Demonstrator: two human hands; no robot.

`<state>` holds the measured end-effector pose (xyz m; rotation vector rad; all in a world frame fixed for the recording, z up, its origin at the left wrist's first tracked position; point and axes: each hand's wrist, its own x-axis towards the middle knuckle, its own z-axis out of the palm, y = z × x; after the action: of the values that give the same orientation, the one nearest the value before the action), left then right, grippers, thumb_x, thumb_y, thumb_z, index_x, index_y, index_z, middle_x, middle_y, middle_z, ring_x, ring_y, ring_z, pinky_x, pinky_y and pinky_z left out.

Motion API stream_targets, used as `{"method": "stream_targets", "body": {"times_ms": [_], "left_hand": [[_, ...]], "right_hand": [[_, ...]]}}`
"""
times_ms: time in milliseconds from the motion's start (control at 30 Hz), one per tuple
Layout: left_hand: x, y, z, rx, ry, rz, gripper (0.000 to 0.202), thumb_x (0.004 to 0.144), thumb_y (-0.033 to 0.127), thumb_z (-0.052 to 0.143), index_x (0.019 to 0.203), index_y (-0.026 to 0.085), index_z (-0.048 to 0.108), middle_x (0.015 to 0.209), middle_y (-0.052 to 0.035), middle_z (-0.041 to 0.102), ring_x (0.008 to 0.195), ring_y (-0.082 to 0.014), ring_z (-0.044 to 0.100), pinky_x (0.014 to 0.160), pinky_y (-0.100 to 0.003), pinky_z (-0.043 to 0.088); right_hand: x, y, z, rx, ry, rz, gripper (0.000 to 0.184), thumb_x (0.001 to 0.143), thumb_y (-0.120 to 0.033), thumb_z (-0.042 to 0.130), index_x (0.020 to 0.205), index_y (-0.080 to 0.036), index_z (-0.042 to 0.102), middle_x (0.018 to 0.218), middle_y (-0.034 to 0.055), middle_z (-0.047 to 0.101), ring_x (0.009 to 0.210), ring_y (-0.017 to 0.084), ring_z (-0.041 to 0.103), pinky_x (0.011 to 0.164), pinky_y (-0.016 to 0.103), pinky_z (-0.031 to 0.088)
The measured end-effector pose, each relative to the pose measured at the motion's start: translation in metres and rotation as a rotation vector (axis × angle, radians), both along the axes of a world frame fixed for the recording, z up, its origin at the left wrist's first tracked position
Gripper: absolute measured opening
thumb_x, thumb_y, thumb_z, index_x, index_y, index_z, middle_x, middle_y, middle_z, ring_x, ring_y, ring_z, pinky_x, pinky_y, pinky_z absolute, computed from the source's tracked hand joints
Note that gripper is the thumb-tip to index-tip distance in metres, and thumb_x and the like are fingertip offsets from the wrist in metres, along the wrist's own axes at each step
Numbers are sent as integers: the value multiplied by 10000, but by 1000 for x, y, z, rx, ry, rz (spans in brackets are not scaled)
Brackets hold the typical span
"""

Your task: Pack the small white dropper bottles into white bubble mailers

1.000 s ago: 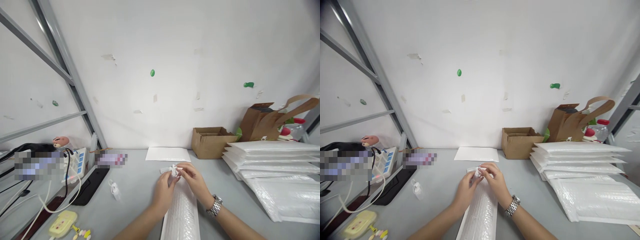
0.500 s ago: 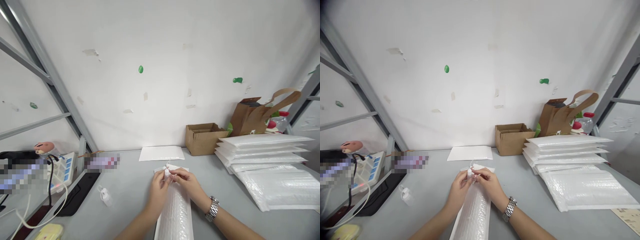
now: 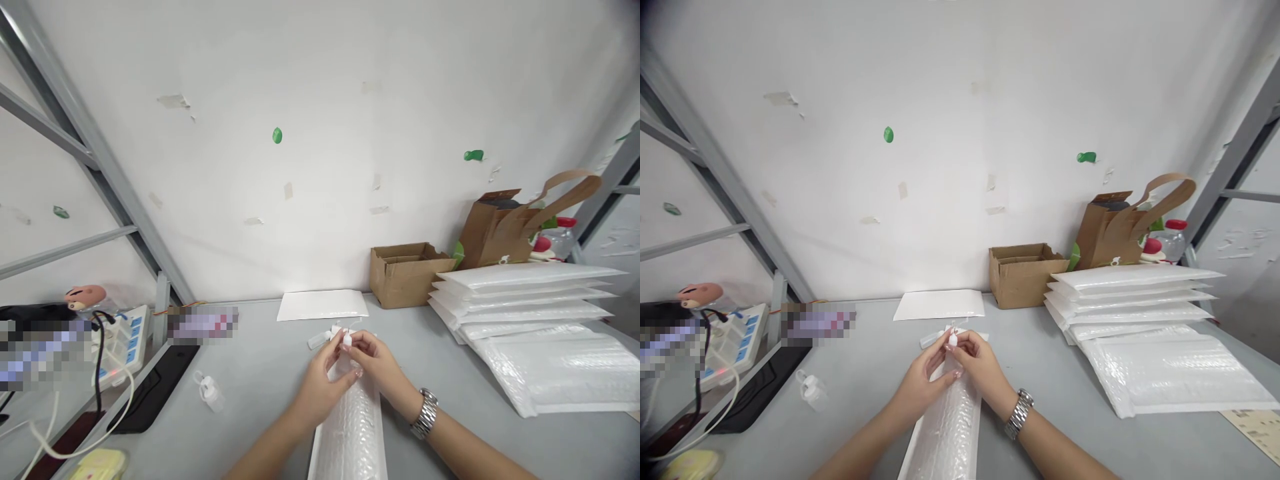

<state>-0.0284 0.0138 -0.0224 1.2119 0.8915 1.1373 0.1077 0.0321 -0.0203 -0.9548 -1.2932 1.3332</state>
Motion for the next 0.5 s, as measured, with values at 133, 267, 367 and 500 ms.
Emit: {"method": "stream_targets", "body": {"times_ms": [133, 267, 367, 500], "left_hand": [[-4, 2, 13, -113, -163, 17, 495, 704, 292, 670, 1173, 181, 556, 1283, -97, 518, 1221, -241, 429, 1050, -386, 305], [-10, 8, 14, -192, -344, 121, 413, 725, 347, 651, 1084, 146, 612, 1141, -122, 624, 1123, -239, 531, 1025, -374, 344], [-14, 13, 11, -229, -410, 162, 353, 713, 307, 670, 1020, 135, 635, 1083, -135, 652, 1058, -241, 579, 989, -376, 390], [-16, 16, 10, -264, -426, 174, 293, 717, 265, 668, 978, 134, 639, 1021, -134, 678, 995, -236, 617, 947, -376, 432]], "right_hand": [[1, -1, 3, -1, 33, 11, 303, 686, -460, 659, 754, -172, 594, 707, 11, 627, 673, 148, 580, 647, 271, 450], [-3, -5, 1, -22, -24, 63, 328, 699, -490, 639, 736, -168, 582, 657, 8, 625, 599, 139, 569, 596, 268, 452], [-6, -8, -1, -13, -60, 89, 326, 703, -488, 637, 723, -169, 576, 657, 8, 625, 595, 139, 569, 599, 271, 451], [-7, -10, -2, -4, -86, 95, 303, 710, -466, 637, 702, -171, 569, 621, -8, 603, 579, 130, 548, 586, 259, 429]]}}
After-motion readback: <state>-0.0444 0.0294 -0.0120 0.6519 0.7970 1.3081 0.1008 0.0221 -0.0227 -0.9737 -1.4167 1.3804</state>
